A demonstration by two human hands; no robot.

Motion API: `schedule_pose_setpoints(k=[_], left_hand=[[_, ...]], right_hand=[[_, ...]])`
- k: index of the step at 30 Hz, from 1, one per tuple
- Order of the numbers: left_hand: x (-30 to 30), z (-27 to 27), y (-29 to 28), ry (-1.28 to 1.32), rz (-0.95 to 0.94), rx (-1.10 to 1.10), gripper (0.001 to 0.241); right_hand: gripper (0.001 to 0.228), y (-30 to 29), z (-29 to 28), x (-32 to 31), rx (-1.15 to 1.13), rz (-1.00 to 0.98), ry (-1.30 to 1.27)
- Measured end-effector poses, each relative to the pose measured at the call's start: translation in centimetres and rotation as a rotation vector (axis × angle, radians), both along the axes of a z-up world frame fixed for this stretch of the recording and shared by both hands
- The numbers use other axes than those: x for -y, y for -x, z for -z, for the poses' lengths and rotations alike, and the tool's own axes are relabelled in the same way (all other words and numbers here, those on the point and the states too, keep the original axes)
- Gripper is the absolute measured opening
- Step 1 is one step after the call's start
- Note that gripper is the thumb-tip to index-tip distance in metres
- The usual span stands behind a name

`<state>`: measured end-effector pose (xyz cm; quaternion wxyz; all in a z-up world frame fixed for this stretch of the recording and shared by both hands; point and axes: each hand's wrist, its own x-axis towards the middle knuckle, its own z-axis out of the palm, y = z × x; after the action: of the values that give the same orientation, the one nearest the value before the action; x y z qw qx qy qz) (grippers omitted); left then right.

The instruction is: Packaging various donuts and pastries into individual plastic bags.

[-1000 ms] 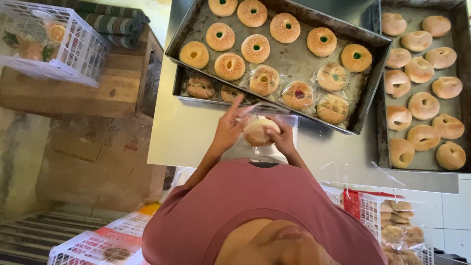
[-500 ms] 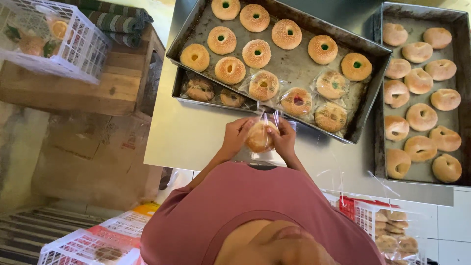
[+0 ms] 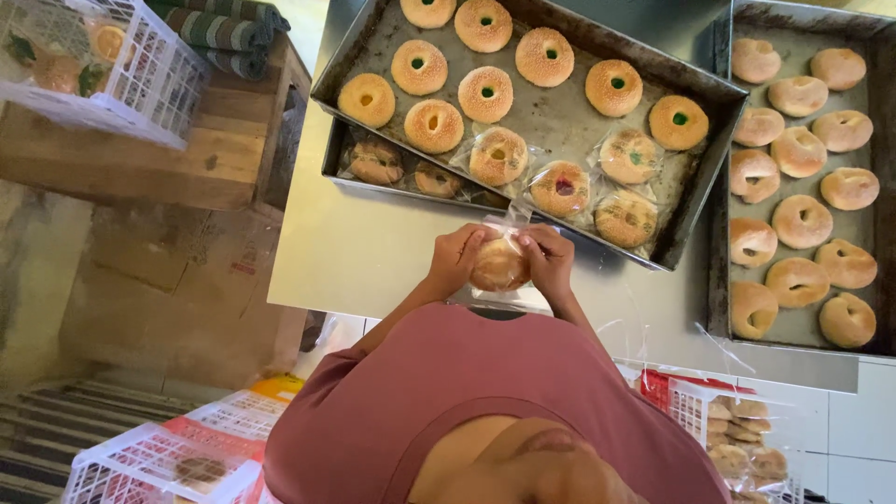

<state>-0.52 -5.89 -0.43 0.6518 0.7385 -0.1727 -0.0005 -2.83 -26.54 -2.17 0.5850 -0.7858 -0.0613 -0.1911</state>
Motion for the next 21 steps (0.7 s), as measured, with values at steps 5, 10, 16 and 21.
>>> schedule_pose_setpoints(k=[5, 10, 16, 21], left_hand=[[0.1, 0.4, -0.4, 0.211, -0.075, 0.023, 0.033], [-0.5, 0.0, -1.5, 0.289, -0.157, -0.027, 0.032], [-0.4, -1.1, -2.7, 0.194, -0.155, -0.053, 0.03], [1.3, 0.2, -4.1, 0.109, -0.117, -0.093, 0.029]], right_hand=[[0.008, 0.3, -1.3, 0.2, 0.03, 0.08, 0.046], [0.013, -0.1, -1.0, 1.1, -0.016, 0.112, -0.075], [0.009, -1.7, -4.5, 0.8, -0.009, 0.181, -0.173], [0.021, -2.9, -7.1, 1.3, 0.494, 0.201, -0.087]])
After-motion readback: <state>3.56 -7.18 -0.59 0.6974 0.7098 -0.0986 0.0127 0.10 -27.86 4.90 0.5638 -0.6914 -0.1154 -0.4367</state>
